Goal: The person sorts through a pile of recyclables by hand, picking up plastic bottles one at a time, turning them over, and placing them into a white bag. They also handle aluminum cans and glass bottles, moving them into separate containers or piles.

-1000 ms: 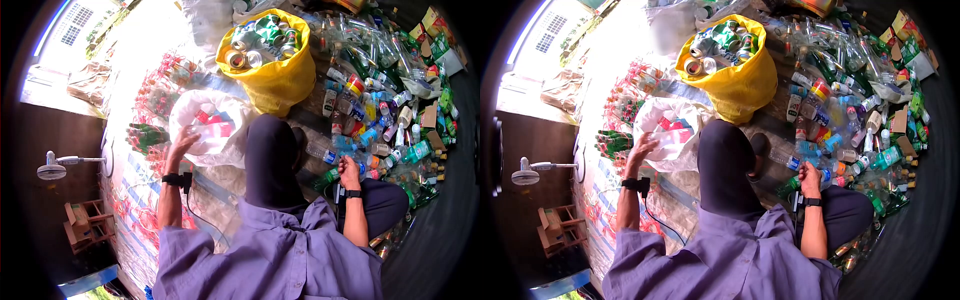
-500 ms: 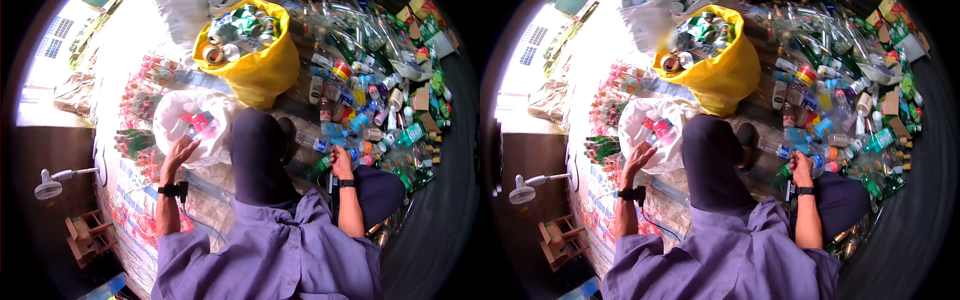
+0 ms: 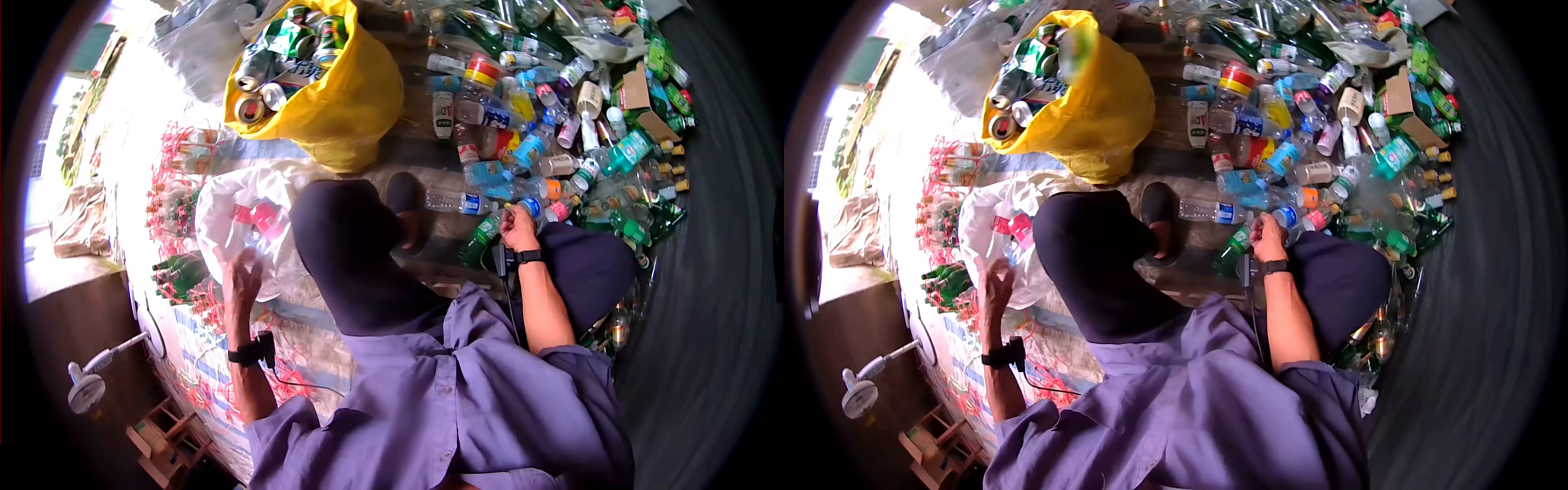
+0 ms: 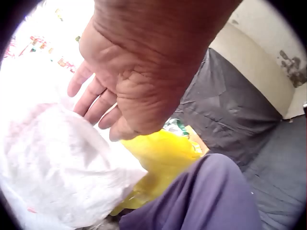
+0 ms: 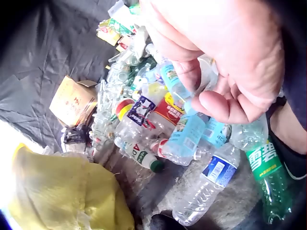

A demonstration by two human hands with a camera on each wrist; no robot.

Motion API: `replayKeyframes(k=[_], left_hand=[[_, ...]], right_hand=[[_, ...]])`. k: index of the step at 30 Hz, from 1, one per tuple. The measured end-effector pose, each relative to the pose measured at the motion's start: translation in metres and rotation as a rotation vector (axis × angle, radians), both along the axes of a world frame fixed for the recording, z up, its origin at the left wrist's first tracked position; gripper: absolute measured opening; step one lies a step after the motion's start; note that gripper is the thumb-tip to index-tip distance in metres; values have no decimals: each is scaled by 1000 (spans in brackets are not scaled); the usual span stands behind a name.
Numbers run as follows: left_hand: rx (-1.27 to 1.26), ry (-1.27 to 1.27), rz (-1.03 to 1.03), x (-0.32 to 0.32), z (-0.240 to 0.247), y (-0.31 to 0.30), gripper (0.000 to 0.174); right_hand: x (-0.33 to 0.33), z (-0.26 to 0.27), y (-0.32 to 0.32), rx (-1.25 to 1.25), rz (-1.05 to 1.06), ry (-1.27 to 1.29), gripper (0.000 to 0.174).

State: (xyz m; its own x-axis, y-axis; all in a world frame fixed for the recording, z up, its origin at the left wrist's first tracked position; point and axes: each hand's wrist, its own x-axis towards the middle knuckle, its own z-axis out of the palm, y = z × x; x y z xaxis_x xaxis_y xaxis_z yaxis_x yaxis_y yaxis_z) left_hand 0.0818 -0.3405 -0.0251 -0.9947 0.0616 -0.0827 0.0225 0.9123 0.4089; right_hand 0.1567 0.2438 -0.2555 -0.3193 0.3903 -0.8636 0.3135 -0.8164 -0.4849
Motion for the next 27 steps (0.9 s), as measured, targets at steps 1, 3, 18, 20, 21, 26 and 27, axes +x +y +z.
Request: replayKeyframes(k=[1, 3, 18, 20, 21, 26, 27], left_hand=[[-103, 178, -3, -3, 0, 5, 24], [116, 88, 37, -19, 39, 43, 22], [683, -165, -479, -79, 103, 314, 14], [860, -242, -431, -82, 61, 324, 16], [884, -306, -423, -84, 56, 329, 17], [977, -590, -260, -83, 56, 344, 21], [986, -601, -258, -82, 55, 346, 21]], right_hand=[[3, -6, 5, -22, -58, -73, 13], [2, -16, 15, -100, -113, -149, 16], [19, -83, 13, -32, 188, -452, 42], [17, -82, 12, -99, 180, -453, 43], [17, -82, 9, -108, 118, -390, 43], [10, -63, 5, -204, 58, -227, 38], [10, -59, 2, -206, 55, -223, 38]])
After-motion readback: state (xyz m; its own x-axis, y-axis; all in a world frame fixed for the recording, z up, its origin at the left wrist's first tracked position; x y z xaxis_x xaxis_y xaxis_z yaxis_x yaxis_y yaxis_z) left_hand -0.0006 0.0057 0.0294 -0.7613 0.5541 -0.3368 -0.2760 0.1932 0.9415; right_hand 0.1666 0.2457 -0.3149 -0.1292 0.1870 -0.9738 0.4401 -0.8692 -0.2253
